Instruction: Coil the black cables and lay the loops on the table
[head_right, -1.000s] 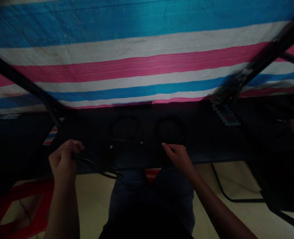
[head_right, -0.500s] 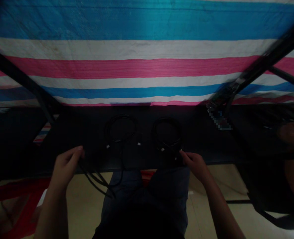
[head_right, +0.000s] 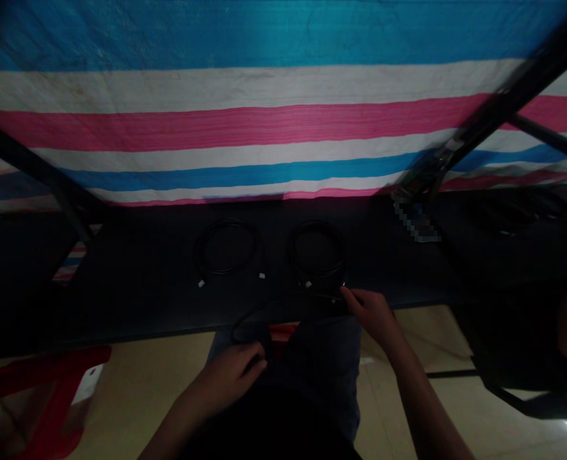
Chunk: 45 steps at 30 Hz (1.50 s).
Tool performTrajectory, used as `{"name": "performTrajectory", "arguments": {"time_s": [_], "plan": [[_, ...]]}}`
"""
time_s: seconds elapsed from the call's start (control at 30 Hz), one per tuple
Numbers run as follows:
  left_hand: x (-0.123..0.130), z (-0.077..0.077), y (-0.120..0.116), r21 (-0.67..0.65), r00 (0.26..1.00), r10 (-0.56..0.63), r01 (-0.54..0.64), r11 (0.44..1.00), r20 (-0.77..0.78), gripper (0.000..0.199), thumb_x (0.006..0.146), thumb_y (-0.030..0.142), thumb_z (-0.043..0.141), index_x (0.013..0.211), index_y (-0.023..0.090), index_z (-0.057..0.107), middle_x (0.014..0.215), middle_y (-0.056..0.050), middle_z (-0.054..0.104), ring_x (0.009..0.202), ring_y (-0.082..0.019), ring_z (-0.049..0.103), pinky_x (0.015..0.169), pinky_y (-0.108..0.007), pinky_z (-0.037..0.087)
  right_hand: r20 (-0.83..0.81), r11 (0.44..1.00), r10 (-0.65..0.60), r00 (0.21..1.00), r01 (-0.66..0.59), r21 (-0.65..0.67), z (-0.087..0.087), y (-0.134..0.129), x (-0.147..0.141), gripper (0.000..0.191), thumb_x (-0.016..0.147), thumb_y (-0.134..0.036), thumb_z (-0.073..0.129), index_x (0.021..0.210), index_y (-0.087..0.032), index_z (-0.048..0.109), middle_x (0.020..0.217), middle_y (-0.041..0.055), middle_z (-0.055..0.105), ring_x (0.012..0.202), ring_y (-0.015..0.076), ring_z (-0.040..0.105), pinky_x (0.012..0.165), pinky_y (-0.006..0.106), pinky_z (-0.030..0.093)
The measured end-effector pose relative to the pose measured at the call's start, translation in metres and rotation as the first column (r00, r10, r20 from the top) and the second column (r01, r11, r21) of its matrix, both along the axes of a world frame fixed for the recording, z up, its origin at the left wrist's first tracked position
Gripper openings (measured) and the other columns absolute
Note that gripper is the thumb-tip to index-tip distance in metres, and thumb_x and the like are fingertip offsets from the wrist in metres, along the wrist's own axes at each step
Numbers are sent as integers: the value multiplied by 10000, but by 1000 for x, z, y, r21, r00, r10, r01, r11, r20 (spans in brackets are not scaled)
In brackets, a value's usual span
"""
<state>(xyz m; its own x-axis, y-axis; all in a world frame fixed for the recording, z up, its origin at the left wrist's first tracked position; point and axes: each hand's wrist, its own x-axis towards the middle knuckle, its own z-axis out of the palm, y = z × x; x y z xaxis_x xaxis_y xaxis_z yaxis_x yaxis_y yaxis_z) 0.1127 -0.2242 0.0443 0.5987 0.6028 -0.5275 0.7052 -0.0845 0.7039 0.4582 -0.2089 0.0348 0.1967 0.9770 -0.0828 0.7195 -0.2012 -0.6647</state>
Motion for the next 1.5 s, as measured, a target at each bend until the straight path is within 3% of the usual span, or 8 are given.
{"name": "performTrajectory", "arguments": {"time_s": [0.2, 0.4, 0.53, 0.73, 0.87, 1.0, 1.3, 1.5], "plan": [[11, -5, -13, -24, 993, -114, 115, 993, 30, 248, 963, 298, 493, 1058, 208, 704, 1096, -102, 719, 1022, -279, 672, 871, -399, 503, -91, 999, 27, 995, -29, -18, 12, -5, -8, 635, 893, -712, 473, 530, -194, 527, 502, -18, 415, 499, 131, 392, 475, 261, 298], [20, 34, -2, 340, 856, 177, -372, 864, 486, 147, 970, 322, 565, 996, 235, 682, 1051, -88, 691, 1022, -236, 632, 912, -382, 498, -154, 977, 192, 969, -204, -61, 36, -7, -30, 607, 911, -650, 490, 502, -214, 386, 502, -38, 314, 488, 110, 305, 459, 260, 219], [26, 48, 11, 422, 820, 234, -486, 765, 522, 207, 970, 333, 562, 1124, 240, 664, 1175, -115, 676, 1123, -266, 606, 970, -413, 474, -162, 953, 298, 941, -304, -14, 56, -7, -47, 618, 933, -636, 480, 504, -217, 332, 507, -43, 284, 477, 101, 282, 460, 267, 210], [12, 46, 36, 49, 944, 109, -131, 990, 312, 504, 1046, 442, 362, 699, 200, 636, 629, 5, 603, 629, -151, 559, 667, -283, 412, -68, 958, 282, 957, -277, 76, 70, -6, -40, 614, 935, -621, 501, 511, -220, 310, 511, -44, 274, 476, 106, 283, 474, 281, 216], [-4, 42, 41, -79, 973, 62, -45, 996, 223, 528, 1027, 477, 382, 658, 189, 627, 593, 24, 541, 603, -131, 507, 623, -265, 358, 93, 965, 240, 966, -248, 83, 53, -2, -22, 627, 923, -646, 496, 498, -212, 344, 499, -32, 317, 473, 110, 310, 492, 295, 206], [-5, 34, 39, -111, 996, -51, 60, 992, 79, 463, 1002, 418, 426, 686, 189, 677, 637, 5, 604, 636, -146, 559, 637, -279, 362, 249, 949, 303, 920, -266, -172, 30, -9, -19, 498, 909, -493, 561, 513, -200, 491, 504, 2, 463, 478, 121, 390, 524, 307, 208], [21, 12, 29, -46, 977, -104, 97, 994, -188, 354, 962, 352, 503, 756, 182, 736, 772, -100, 731, 720, -226, 674, 662, -322, 433, -60, 694, 523, 850, -466, -550, 18, -45, -45, 291, 936, -349, 591, 729, -178, 704, 740, 57, 693, 664, 178, 609, 564, 280, 325], [30, -2, 20, 25, 942, -122, 137, 990, -312, 355, 968, 374, 502, 957, 149, 776, 1003, -181, 755, 903, -314, 716, 752, -385, 492, -75, 678, 523, 849, -468, -567, -16, -42, -68, 242, 897, -275, 610, 708, -169, 716, 748, 64, 703, 718, 193, 633, 606, 286, 334]]}}
